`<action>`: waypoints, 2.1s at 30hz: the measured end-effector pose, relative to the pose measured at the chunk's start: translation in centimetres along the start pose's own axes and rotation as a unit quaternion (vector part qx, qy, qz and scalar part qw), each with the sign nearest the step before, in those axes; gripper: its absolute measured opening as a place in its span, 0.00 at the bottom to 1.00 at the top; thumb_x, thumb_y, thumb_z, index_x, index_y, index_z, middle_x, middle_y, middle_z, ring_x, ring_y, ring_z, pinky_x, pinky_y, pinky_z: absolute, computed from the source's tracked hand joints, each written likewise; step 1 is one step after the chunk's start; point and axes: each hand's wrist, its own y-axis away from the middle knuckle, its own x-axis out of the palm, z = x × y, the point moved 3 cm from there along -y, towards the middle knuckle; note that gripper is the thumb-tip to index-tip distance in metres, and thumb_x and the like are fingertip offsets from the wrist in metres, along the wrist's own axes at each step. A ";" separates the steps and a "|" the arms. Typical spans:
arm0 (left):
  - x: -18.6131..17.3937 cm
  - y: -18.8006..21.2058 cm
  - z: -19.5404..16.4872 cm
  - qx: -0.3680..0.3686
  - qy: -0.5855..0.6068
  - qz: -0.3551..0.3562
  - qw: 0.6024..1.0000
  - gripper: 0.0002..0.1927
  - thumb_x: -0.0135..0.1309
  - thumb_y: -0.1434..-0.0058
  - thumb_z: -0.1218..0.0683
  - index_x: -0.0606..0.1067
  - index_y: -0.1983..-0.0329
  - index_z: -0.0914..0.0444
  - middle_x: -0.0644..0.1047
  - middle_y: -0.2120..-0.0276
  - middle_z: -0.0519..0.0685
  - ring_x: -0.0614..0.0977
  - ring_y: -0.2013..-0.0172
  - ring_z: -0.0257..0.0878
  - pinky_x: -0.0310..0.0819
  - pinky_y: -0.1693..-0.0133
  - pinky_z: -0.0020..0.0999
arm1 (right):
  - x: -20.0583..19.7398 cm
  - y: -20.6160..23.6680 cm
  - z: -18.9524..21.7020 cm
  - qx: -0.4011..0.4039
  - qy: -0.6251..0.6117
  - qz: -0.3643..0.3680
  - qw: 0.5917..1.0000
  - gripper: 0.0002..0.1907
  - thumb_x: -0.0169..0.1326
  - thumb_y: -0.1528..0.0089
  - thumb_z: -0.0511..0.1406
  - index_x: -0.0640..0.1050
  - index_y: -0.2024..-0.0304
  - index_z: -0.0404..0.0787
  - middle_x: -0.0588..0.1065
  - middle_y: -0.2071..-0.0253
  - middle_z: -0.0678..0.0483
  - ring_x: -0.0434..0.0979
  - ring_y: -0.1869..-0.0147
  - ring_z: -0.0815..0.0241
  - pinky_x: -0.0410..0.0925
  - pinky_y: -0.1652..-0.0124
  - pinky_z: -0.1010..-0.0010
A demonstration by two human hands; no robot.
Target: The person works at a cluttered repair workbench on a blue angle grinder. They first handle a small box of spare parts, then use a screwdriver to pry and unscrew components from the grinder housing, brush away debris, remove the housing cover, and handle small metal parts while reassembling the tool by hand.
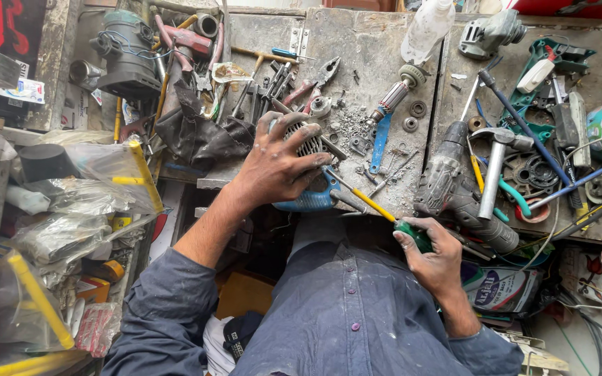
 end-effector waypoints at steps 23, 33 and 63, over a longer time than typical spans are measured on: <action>-0.4 0.0 -0.3 -0.016 0.003 -0.001 1.000 0.14 0.65 0.43 0.45 0.83 0.53 0.46 0.73 0.42 0.49 0.67 0.35 0.53 0.54 0.37 0.61 | 0.1 -0.3 3.4 -0.069 0.009 -0.044 0.997 0.14 0.65 0.40 0.32 0.79 0.54 0.33 0.80 0.60 0.48 0.81 0.59 0.61 0.73 0.58 0.73; -0.7 -0.1 -0.3 -0.022 0.013 -0.008 1.000 0.14 0.64 0.45 0.47 0.83 0.55 0.46 0.74 0.42 0.48 0.67 0.35 0.53 0.54 0.36 0.60 | 0.0 -0.8 4.1 -0.017 0.154 0.010 0.988 0.13 0.63 0.40 0.35 0.83 0.54 0.36 0.81 0.64 0.44 0.82 0.62 0.48 0.73 0.62 0.65; -0.8 -0.9 -0.1 -0.029 0.027 -0.022 0.999 0.15 0.66 0.49 0.45 0.83 0.56 0.44 0.75 0.43 0.46 0.69 0.36 0.50 0.55 0.36 0.57 | 0.1 0.3 4.9 -0.157 0.253 -0.120 0.947 0.13 0.68 0.46 0.32 0.83 0.59 0.46 0.76 0.61 0.56 0.79 0.61 0.56 0.69 0.63 0.66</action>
